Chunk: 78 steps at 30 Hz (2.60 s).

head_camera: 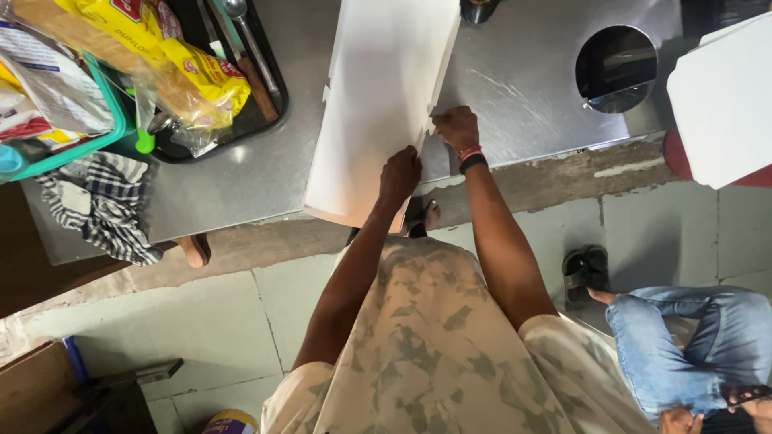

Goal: The person assembles flat-packed pizza boxes by folding the cardboard along pre-scored lines and tucking the flaps to form the box shape. They repeat this process for multiple boxes on a stainless steel countertop.

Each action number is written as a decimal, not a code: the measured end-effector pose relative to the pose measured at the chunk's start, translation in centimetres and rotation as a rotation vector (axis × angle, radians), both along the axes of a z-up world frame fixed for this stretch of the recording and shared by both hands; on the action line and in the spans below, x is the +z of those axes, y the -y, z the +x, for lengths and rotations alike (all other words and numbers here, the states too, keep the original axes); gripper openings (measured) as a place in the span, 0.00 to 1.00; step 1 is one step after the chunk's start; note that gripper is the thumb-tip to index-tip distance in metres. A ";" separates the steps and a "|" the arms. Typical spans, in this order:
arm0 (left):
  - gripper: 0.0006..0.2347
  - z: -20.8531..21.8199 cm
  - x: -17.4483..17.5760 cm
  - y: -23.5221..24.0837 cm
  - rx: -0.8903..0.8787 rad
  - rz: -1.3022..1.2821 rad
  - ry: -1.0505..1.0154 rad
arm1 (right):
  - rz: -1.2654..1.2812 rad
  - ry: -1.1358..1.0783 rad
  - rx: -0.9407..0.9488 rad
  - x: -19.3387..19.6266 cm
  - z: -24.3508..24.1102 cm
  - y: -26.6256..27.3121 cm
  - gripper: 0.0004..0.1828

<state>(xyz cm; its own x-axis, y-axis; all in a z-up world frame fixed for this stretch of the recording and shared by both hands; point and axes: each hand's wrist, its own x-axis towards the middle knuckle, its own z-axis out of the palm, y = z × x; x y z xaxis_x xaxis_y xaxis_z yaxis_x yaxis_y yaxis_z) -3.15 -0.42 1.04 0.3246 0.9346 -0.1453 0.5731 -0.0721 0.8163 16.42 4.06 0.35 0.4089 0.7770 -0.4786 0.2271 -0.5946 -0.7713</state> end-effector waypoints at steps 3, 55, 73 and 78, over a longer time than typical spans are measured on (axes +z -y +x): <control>0.07 0.2 -0.7 -0.6 0.006 -0.038 0.019 | 0.090 0.014 0.058 1.8 -0.6 1.2 0.11; 0.05 0.9 -0.5 -0.1 -0.128 0.250 0.026 | 0.210 0.531 0.598 -0.9 -0.6 4.3 0.11; 0.15 -14.0 3.2 -7.8 0.366 0.409 -0.375 | 0.185 0.186 0.021 4.1 -4.3 8.3 0.14; 0.07 -15.0 0.9 -7.5 0.223 0.238 -0.185 | 0.398 0.542 0.026 1.8 -5.4 6.2 0.07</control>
<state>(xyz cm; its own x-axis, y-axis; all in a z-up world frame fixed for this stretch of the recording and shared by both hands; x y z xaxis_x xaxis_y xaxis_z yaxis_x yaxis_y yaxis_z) -18.13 7.06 1.89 0.0983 0.9940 0.0474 0.7323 -0.1045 0.6729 11.04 -2.12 2.17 0.4893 0.8646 0.1141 0.6540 -0.2772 -0.7038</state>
